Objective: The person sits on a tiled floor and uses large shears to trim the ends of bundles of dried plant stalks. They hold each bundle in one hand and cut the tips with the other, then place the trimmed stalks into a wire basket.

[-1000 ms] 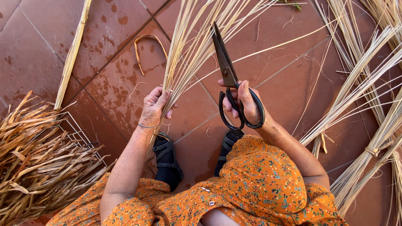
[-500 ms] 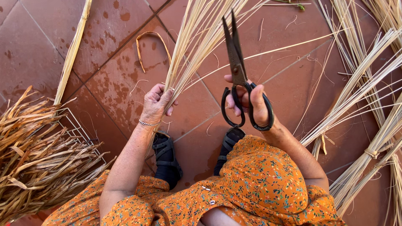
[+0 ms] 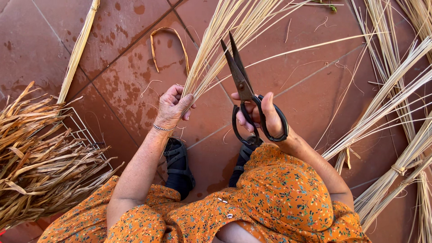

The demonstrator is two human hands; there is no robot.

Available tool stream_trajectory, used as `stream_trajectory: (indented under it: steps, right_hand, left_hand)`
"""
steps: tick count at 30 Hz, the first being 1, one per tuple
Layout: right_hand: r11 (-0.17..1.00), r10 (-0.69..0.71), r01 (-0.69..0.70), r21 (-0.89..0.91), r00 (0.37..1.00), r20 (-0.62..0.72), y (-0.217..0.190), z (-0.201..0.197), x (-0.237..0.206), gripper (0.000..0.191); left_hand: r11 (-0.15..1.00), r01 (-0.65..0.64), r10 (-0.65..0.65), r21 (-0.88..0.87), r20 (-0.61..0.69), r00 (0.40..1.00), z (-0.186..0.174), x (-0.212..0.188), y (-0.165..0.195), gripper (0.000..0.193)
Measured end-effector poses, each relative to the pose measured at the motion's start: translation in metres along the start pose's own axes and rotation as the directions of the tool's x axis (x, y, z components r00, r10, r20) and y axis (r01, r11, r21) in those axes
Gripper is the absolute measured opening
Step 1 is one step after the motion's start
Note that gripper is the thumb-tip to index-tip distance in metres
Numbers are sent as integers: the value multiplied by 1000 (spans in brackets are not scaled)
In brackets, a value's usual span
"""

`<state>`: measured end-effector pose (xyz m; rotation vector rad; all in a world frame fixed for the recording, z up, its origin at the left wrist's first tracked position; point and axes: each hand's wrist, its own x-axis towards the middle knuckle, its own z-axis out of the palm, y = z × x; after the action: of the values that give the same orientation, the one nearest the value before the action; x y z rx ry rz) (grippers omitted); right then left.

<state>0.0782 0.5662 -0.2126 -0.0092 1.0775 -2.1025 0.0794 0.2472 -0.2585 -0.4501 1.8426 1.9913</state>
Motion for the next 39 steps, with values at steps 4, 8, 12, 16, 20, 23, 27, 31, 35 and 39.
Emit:
stream_trajectory:
  steps: [4, 8, 12, 16, 20, 23, 27, 31, 35, 39]
  right_hand:
    - [999, 6, -6, 54, 1000, 8, 2, -2, 4, 102]
    - [997, -70, 69, 45, 997, 11, 4, 0, 4, 104]
    - [996, -63, 59, 65, 996, 64, 2, 1, -1, 105]
    - [995, -8, -7, 102, 989, 150, -10, 0, -6, 105]
    - [998, 61, -55, -39, 985, 160, -27, 1, -15, 105]
    - [986, 92, -70, -149, 985, 145, -33, 5, -26, 106]
    - [996, 82, -76, -41, 986, 146, -33, 8, -31, 104]
    - [999, 28, -31, 37, 996, 88, -35, 6, -32, 102]
    - [935, 120, -96, -342, 991, 51, -46, 2, -35, 104]
    - [878, 107, -59, -476, 992, 73, -53, 4, -35, 106]
  left_hand:
    - [1000, -15, 15, -7, -6, 1000, 1, -1, -1, 24]
    - [1000, -20, 21, 11, -18, 1000, 2, -2, 1, 25]
    - [1000, -22, 22, 7, -20, 1000, 3, -3, 3, 26]
    - [1000, -26, 26, -2, -40, 999, 1, -3, 4, 25]
    - [1000, -23, 23, -8, -46, 999, -2, -2, 4, 24]
    - [1000, -27, 26, -8, -55, 998, -4, -1, 4, 24]
    - [1000, -25, 24, -16, -63, 998, -4, -1, 4, 24]
    - [997, -59, 58, -48, -33, 998, -2, -2, 5, 24]
    - [996, -71, 69, -46, -36, 997, -3, -3, 7, 22]
    - [996, -77, 76, -39, -37, 996, -3, -2, 8, 23]
